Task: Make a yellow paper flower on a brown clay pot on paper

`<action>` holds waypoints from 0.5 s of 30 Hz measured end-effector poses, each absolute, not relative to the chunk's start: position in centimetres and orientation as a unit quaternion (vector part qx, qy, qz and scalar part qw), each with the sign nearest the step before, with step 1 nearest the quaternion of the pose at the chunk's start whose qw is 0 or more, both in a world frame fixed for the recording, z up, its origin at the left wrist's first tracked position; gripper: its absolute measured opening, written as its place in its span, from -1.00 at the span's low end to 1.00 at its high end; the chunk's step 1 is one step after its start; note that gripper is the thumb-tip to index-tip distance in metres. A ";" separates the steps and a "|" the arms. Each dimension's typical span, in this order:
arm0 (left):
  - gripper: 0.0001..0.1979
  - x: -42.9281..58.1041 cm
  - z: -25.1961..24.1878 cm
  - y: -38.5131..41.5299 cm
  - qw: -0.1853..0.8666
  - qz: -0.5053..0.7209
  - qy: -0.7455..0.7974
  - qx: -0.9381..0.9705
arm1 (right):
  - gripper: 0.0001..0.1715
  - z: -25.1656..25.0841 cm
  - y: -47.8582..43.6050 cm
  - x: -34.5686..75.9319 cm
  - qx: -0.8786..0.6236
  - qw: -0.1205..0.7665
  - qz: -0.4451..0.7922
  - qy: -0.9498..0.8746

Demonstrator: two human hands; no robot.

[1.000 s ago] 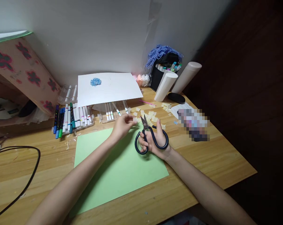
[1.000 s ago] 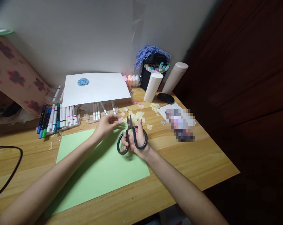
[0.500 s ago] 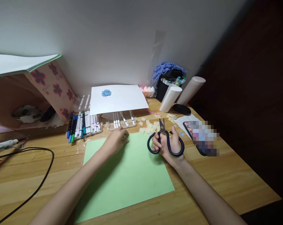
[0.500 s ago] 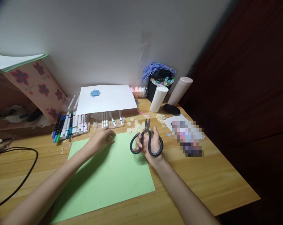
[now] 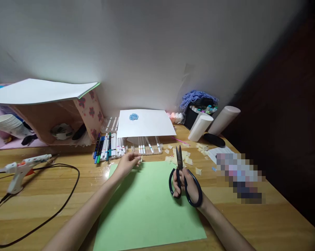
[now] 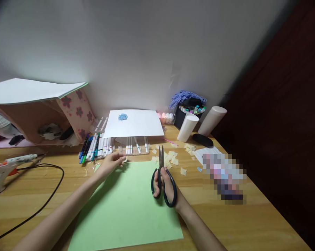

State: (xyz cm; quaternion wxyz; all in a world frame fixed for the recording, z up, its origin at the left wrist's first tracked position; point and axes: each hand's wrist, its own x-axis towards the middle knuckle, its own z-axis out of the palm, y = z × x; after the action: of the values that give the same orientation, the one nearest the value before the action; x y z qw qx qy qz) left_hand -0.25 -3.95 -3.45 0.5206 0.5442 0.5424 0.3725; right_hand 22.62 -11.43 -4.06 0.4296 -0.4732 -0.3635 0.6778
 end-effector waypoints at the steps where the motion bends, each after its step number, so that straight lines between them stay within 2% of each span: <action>1: -0.68 -0.6 -3.5 -3.5 0.510 0.382 0.551 0.539 | -0.36 -4.3 -11.8 22.4 -0.465 0.431 0.673 -0.382; 4: -0.55 -0.7 -3.4 -2.1 0.475 0.394 0.563 0.550 | -0.37 -5.0 -12.7 21.8 -0.423 0.431 0.676 -0.423; 7: -0.52 0.1 -3.2 -0.5 0.421 0.398 0.572 0.581 | -0.36 -5.4 -12.9 21.7 -0.399 0.441 0.672 -0.440; 13: -0.78 1.5 -2.0 3.8 0.277 0.394 0.609 0.629 | -0.36 -4.7 -12.4 21.9 -0.424 0.471 0.660 -0.404; 15: -0.79 1.5 -1.2 5.7 0.257 0.381 0.628 0.628 | -0.35 -4.4 -12.2 21.9 -0.439 0.469 0.663 -0.384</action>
State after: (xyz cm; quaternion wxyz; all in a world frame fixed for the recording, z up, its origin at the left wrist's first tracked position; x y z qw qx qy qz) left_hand 1.55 5.66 -1.22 0.2569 0.6283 0.6277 0.3811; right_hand 21.86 -12.15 -4.40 0.4688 -0.4387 -0.3844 0.6633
